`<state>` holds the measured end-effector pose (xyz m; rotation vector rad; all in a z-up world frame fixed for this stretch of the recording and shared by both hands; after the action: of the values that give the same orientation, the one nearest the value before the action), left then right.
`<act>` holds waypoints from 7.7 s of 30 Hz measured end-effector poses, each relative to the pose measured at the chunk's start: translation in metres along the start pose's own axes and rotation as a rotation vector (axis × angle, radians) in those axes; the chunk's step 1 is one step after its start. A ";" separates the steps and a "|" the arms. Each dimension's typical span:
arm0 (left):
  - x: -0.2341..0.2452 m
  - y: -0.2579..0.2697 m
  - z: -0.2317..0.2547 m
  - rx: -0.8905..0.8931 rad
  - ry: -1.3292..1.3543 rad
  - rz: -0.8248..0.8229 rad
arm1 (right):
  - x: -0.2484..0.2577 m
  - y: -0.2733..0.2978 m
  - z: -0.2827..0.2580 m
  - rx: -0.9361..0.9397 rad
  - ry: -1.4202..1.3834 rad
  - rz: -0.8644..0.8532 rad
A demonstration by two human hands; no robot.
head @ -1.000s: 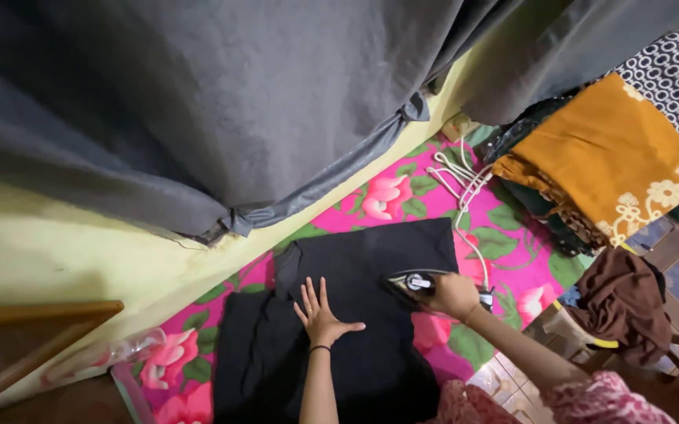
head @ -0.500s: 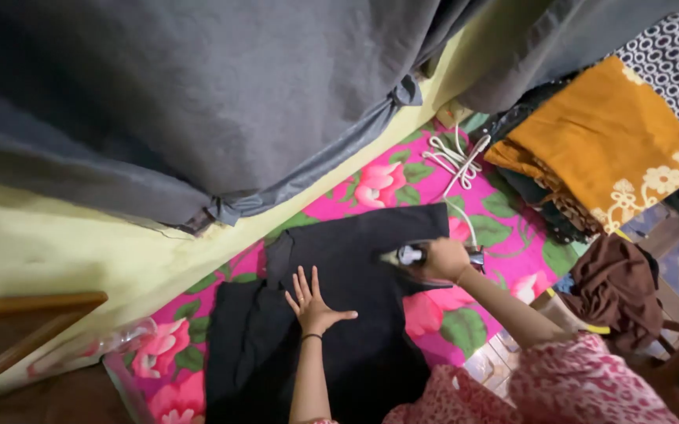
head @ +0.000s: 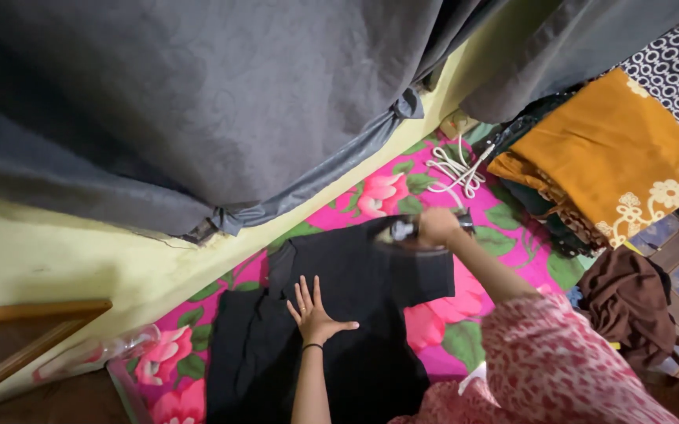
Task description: Iron and fold a black t-shirt on a padded surface.
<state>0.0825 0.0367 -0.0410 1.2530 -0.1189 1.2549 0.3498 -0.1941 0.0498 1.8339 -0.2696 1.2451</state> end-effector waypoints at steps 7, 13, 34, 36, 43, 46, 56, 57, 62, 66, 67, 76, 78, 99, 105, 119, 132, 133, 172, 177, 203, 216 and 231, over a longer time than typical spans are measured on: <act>0.000 0.000 0.002 0.010 0.003 -0.016 | 0.018 0.034 -0.044 0.350 -0.078 0.214; -0.003 0.000 -0.001 -0.004 -0.003 0.028 | 0.012 -0.001 -0.009 -0.088 0.016 0.066; 0.002 -0.001 0.001 0.021 -0.002 0.002 | -0.046 0.077 -0.036 0.156 -0.032 0.021; 0.000 -0.001 0.001 0.030 0.002 -0.014 | -0.025 0.081 -0.044 0.188 -0.070 0.063; -0.001 0.000 0.002 0.043 0.002 -0.023 | -0.042 0.080 -0.035 0.050 -0.081 0.077; -0.002 0.001 -0.001 0.051 -0.012 -0.026 | -0.044 0.094 -0.047 0.141 -0.106 0.063; 0.003 -0.001 0.000 0.031 -0.012 0.007 | 0.027 0.019 0.003 -0.105 -0.197 0.163; 0.001 0.001 0.002 0.030 -0.017 0.004 | 0.022 0.007 0.013 -0.189 -0.174 0.098; 0.000 0.001 0.003 0.039 -0.027 -0.007 | 0.007 0.030 -0.008 -0.111 -0.106 0.005; 0.001 0.003 0.001 0.047 -0.021 -0.021 | -0.063 0.072 -0.029 0.045 0.048 -0.112; 0.000 0.001 0.000 0.044 -0.023 -0.023 | -0.061 0.080 -0.030 0.041 0.046 -0.111; 0.000 -0.001 -0.001 0.058 -0.010 -0.019 | 0.025 0.029 -0.016 -0.031 -0.177 0.150; -0.001 -0.002 0.001 0.057 -0.031 -0.011 | 0.016 -0.012 0.004 -0.114 -0.072 0.064; -0.013 0.060 0.017 0.010 -0.069 0.273 | -0.016 0.093 0.108 -0.117 0.033 -0.042; -0.011 0.101 -0.009 -0.024 -0.147 0.428 | -0.028 0.129 0.224 -0.233 -0.738 0.351; 0.005 0.161 -0.093 0.314 -0.083 0.569 | -0.205 0.130 0.236 -0.216 -1.225 1.060; -0.050 0.172 -0.180 0.363 0.137 0.428 | -0.234 0.047 -0.044 -0.300 -1.172 0.223; -0.057 0.167 -0.182 0.359 0.131 0.422 | -0.221 0.076 -0.041 -0.308 -1.177 0.225; -0.093 0.084 -0.165 0.251 0.248 0.180 | -0.157 0.150 0.005 -0.113 -0.257 0.470; -0.056 0.013 -0.141 -0.294 0.934 0.498 | -0.130 0.113 -0.099 0.283 -0.410 0.415; 0.193 0.028 0.080 -0.581 0.423 0.443 | -0.117 0.109 0.016 0.027 -0.998 0.215; 0.037 -0.071 -0.013 -0.089 0.266 0.274 | -0.067 0.117 -0.242 0.513 -0.454 0.200; 0.013 -0.054 -0.155 -0.072 0.348 0.532 | -0.056 0.121 -0.242 0.576 -0.676 0.365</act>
<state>0.0451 0.1712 -0.1283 0.9494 -0.2527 1.8927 0.0947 -0.0982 0.0957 2.7821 -0.6956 0.9418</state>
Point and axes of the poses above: each hand's wrist, its own y-axis away from the middle knuckle, its own x-axis out of the back of the hand, z = x × y, the point moved 10 cm from there along -y, towards the middle knuckle, and after that the axes turned 15 degrees about -z, right-handed, at the moved point
